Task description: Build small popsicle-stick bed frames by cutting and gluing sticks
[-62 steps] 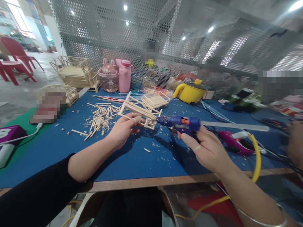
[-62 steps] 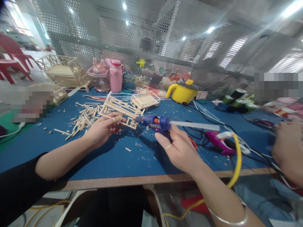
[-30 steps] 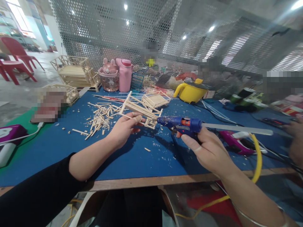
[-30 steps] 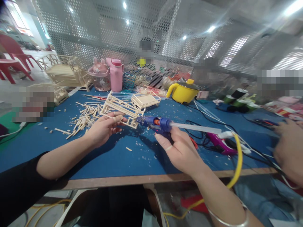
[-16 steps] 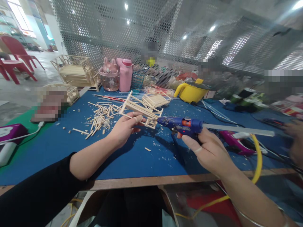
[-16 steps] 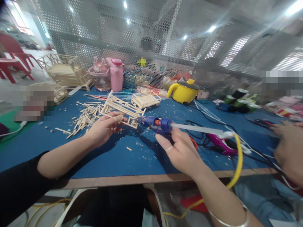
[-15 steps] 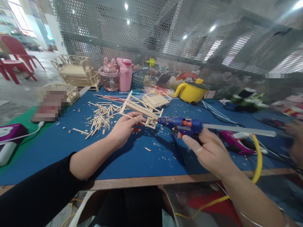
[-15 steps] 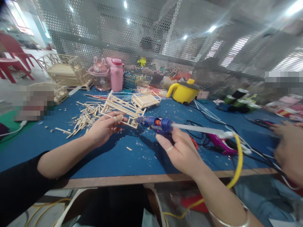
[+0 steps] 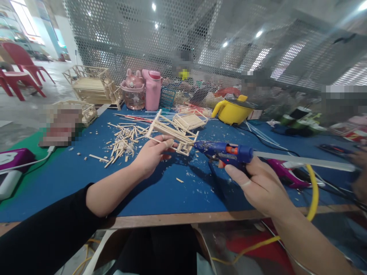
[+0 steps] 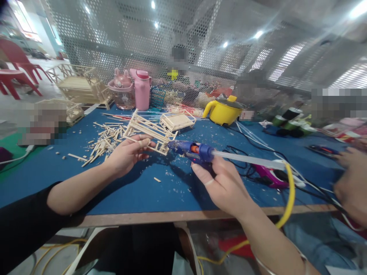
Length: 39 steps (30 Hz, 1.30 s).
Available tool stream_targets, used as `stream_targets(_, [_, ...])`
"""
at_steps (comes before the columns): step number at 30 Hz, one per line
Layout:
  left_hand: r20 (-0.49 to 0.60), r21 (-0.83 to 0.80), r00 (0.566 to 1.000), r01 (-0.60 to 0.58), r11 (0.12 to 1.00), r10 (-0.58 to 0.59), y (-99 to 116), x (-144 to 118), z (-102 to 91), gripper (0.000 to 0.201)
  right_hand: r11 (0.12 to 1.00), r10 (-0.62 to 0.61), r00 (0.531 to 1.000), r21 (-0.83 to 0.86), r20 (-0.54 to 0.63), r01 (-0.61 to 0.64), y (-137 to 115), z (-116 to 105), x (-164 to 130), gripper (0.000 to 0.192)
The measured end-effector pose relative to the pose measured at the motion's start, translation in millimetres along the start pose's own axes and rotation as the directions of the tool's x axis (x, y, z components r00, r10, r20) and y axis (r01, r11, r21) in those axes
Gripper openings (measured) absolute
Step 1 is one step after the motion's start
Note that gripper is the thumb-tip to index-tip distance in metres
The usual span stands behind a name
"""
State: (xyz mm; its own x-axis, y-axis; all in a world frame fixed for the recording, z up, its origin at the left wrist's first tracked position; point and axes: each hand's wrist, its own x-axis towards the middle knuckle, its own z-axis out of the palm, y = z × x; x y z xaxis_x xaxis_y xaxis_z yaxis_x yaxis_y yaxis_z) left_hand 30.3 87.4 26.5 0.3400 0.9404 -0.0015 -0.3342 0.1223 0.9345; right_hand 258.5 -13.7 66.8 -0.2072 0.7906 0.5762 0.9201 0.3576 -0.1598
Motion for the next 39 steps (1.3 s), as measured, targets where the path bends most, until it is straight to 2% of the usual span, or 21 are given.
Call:
stream_targets(12, [0.011, -0.002, 1.0, -0.011, 1.0, 0.011, -0.7, 0.3, -0.6, 0.013, 0.999, -0.044, 0.999, 0.019, 0.029, 0.043, -8.9, 6.1, 10.5, 0.033])
stream_targets(19, [0.004, 0.003, 1.0, -0.004, 1.0, 0.004, 0.1, -0.9, 0.9, 0.008, 1.0, -0.011, 0.999, -0.025, 0.035, 0.012, -6.0, 8.0, 9.8, 0.032])
stream_targets(30, [0.009, -0.017, 1.0, -0.014, 1.0, 0.014, 0.3, -0.5, 0.1, 0.017, 1.0, 0.006, 0.998, -0.006, 0.057, -0.006, -6.1, 8.3, 9.0, 0.033])
stream_targets(39, [0.015, -0.006, 1.0, -0.014, 1.0, 0.014, 0.3, -0.2, 0.0, 0.016, 0.999, 0.034, 0.997, 0.002, 0.067, -0.035, -3.3, 10.3, 6.0, 0.036])
